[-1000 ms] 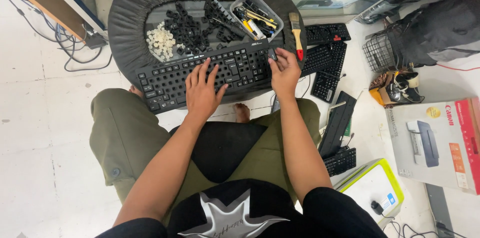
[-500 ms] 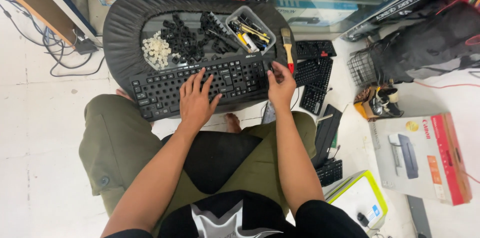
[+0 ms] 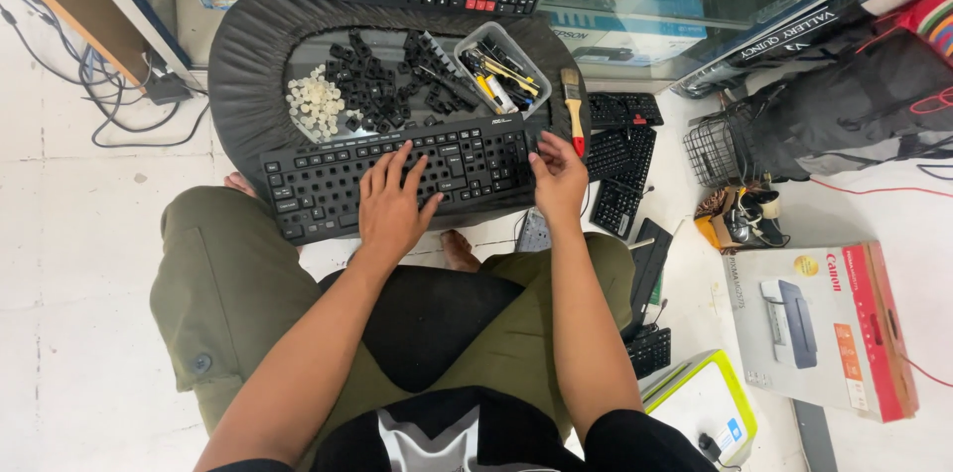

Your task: Inserting individual mechanical switches into a keyboard frame.

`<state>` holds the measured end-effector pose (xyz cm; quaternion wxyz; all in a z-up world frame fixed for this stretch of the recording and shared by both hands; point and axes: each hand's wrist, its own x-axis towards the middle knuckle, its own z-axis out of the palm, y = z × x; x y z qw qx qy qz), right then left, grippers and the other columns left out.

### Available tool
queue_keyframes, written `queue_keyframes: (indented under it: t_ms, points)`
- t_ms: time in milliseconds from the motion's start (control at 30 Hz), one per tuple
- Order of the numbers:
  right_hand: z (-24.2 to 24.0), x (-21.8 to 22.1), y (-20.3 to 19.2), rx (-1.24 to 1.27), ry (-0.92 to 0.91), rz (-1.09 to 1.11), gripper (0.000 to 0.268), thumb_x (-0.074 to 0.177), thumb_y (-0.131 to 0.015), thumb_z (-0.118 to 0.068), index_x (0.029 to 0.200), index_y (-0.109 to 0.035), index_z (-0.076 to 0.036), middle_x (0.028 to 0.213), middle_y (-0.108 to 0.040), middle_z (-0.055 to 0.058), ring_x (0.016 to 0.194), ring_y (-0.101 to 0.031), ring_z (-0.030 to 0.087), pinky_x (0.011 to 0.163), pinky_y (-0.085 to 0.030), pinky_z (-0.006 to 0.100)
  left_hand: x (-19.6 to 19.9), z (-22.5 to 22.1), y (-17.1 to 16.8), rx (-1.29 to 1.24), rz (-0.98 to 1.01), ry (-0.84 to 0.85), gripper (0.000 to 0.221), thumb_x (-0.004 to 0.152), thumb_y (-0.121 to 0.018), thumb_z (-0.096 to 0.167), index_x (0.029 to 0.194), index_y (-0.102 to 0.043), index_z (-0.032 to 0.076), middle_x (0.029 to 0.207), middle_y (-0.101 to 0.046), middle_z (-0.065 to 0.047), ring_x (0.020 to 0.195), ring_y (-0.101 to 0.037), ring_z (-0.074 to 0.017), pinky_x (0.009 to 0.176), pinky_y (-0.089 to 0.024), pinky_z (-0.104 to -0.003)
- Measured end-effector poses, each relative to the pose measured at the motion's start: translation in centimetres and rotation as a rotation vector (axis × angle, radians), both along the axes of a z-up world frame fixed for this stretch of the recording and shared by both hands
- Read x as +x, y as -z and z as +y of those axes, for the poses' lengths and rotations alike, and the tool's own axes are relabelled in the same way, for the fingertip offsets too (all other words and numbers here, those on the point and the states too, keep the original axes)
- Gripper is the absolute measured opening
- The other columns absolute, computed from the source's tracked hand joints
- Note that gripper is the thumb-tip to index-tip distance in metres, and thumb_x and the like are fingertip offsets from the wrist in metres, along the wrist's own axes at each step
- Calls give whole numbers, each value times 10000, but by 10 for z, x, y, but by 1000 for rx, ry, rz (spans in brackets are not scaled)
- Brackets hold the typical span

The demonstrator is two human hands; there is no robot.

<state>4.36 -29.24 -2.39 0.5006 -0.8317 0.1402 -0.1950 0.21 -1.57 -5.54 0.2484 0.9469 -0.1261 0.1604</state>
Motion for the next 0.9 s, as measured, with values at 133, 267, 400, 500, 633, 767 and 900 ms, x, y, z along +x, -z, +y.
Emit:
queue_keyframes:
  t_ms: [133, 267, 400, 500, 633, 767, 900]
  points:
    - [7, -3, -12, 14, -31, -2, 498, 857, -807, 2, 1307, -722, -193, 1062, -766, 108, 848, -700, 147, 778, -609, 261, 0, 0, -1, -7, -13, -6, 552, 974, -698, 475, 1409, -633, 141, 1568, -462, -119, 1437, -390, -312, 1139, -283, -493]
    - [13, -2, -14, 117, -90, -21, 466, 858, -828, 3, 1285, -735, -160, 997, -702, 104, 803, -691, 150, 727, -638, 264, -1, 1, -4, -30, 11, 12, 535, 975, -699, 458, 1395, -639, 133, 1572, -455, -121, 1446, -380, -316, 1143, -281, -499]
    - [30, -5, -30, 274, -156, -50, 293, 906, -799, 5, 1188, -745, -49, 919, -689, 170, 730, -740, 233, 652, -687, 329, -3, 4, -7, -72, 49, 46, 509, 987, -697, 413, 1397, -630, 120, 1569, -448, -132, 1455, -366, -330, 1148, -278, -520]
    - [37, -6, -29, 367, -173, -24, 211, 956, -749, -20, 1166, -729, -12, 930, -721, 207, 730, -759, 278, 669, -697, 369, -2, 5, -6, -85, 74, 55, 496, 985, -703, 391, 1395, -633, 121, 1558, -466, -126, 1460, -376, -327, 1156, -290, -521]
    - [44, -3, -16, 400, -206, 46, 172, 999, -688, -45, 1150, -719, 31, 950, -746, 228, 746, -764, 275, 681, -693, 364, -6, 12, -8, -151, 105, 68, 461, 1015, -674, 379, 1395, -625, 121, 1515, -503, -110, 1452, -398, -305, 1167, -306, -508]
    - [64, 2, -26, 452, -290, 84, 189, 1004, -677, -50, 1160, -717, 48, 958, -756, 261, 726, -777, 266, 674, -700, 345, -6, 19, -25, -365, 42, 106, 382, 1040, -662, 307, 1374, -638, 123, 1303, -639, -75, 1316, -525, -276, 1120, -366, -505]
    - [87, 1, -24, 482, -403, 125, 183, 1000, -684, -43, 1156, -711, 48, 961, -759, 272, 726, -777, 267, 668, -697, 341, -9, 20, -29, -653, 113, 120, 362, 1004, -718, 317, 1322, -676, 148, 1109, -758, -32, 1052, -692, -243, 957, -536, -424]
